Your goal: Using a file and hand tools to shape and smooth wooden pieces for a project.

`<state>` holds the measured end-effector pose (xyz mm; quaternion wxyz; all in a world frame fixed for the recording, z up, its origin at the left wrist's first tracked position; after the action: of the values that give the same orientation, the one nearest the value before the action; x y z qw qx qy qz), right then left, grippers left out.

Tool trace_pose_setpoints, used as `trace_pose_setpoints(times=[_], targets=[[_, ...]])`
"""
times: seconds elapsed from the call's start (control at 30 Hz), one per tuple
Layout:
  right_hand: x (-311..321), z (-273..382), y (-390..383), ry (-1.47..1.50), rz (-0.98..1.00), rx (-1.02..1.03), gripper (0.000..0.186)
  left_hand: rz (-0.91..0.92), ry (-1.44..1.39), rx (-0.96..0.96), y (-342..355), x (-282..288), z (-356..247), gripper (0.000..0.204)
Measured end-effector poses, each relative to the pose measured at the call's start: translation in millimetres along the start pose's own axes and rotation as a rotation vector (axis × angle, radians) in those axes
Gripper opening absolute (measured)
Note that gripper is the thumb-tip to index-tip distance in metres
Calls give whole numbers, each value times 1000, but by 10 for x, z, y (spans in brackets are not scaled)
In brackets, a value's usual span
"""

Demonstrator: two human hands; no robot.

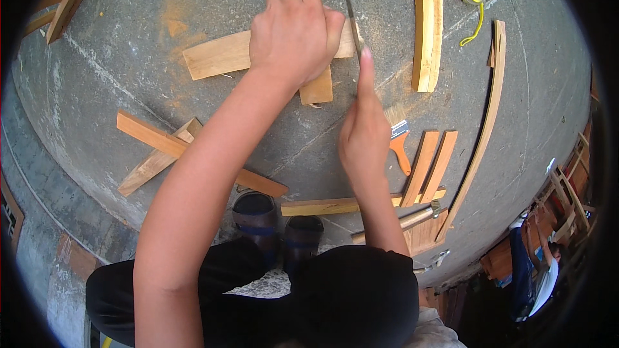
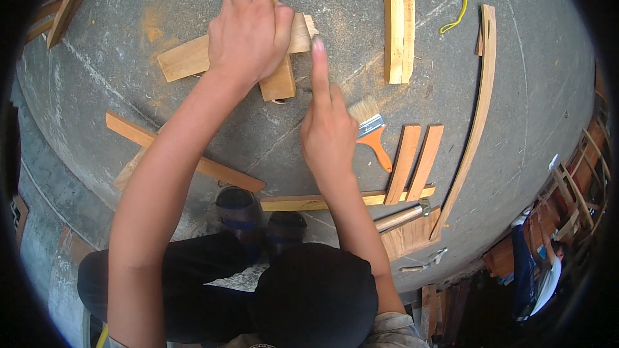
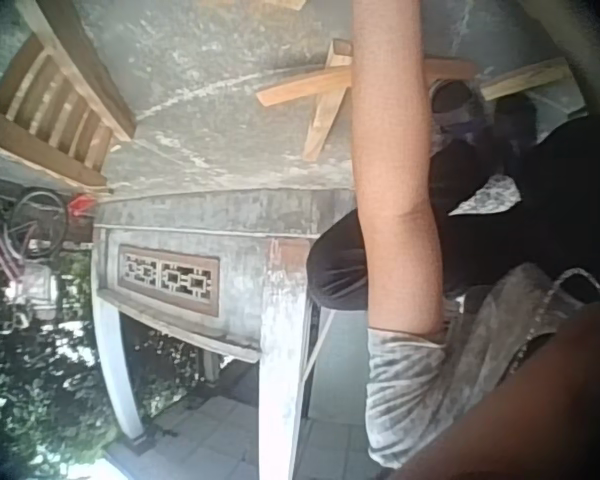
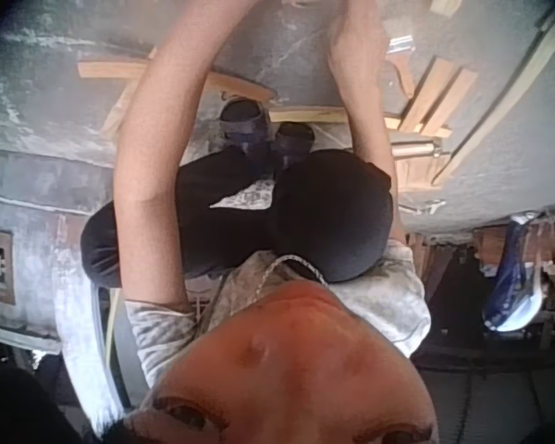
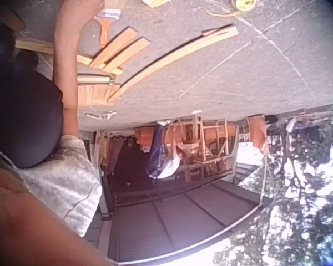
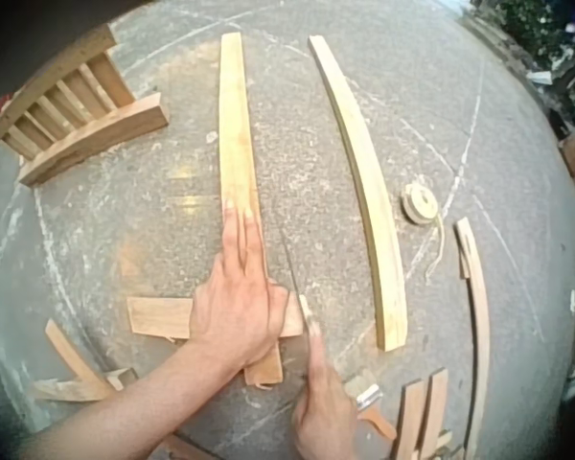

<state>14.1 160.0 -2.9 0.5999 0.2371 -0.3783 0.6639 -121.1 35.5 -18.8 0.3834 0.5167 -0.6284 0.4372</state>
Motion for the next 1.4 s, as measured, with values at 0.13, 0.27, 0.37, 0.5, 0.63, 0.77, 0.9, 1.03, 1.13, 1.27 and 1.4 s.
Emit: trace_pose_setpoints(times=[0.13, 0.27, 0.37, 0.5, 0.63, 0.77, 0.9, 1.03, 1.13, 1.27, 1.4], targets=[[-21, -84, -199, 32, -119, 65, 78, 85, -38, 33, -9, 61, -73, 91], [-82, -28, 63, -9, -101, 75, 83, -73, -18, -37, -16, -4, 2, 92], [-108, -87, -168, 16, -109, 75, 81, 13, -59, 5, -9, -7, -3, 93], [-58, -57, -200, 65, -100, 45, 79, -6, -65, -5, 1, 8, -55, 93], [-34, 97, 155, 28, -61, 28, 79, -12, -47, 9, 4, 8, -7, 92], [-117, -40, -160, 166, -115, 29, 81, 1, -59, 16, -9, 25, -25, 92], [-140, -67, -105, 198, -174, 15, 82, 0, -71, 14, -7, 17, -38, 91], [-139, -30, -40, 178, -120, 7, 82, -30, -88, 11, -4, -20, -17, 90], [-151, -10, -18, 145, -147, 71, 72, -46, -58, 1, -6, -12, -19, 90], [-173, -9, -26, 116, -131, 41, 72, -28, -73, 9, -19, -16, -10, 89], [-144, -4, -22, 105, -104, 34, 72, -27, -71, 14, -15, -13, -18, 89]])
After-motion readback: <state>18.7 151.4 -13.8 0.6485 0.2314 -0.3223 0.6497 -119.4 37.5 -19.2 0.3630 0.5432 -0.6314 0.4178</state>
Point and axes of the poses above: each hand's wrist, its own y-axis towards the middle knuckle, its own x-axis out of the back of the hand, z = x × y, the point moved 3 cm from there along y, towards the middle knuckle, and after that the axes turned 6 degrees about x, right-handed, at the moved point
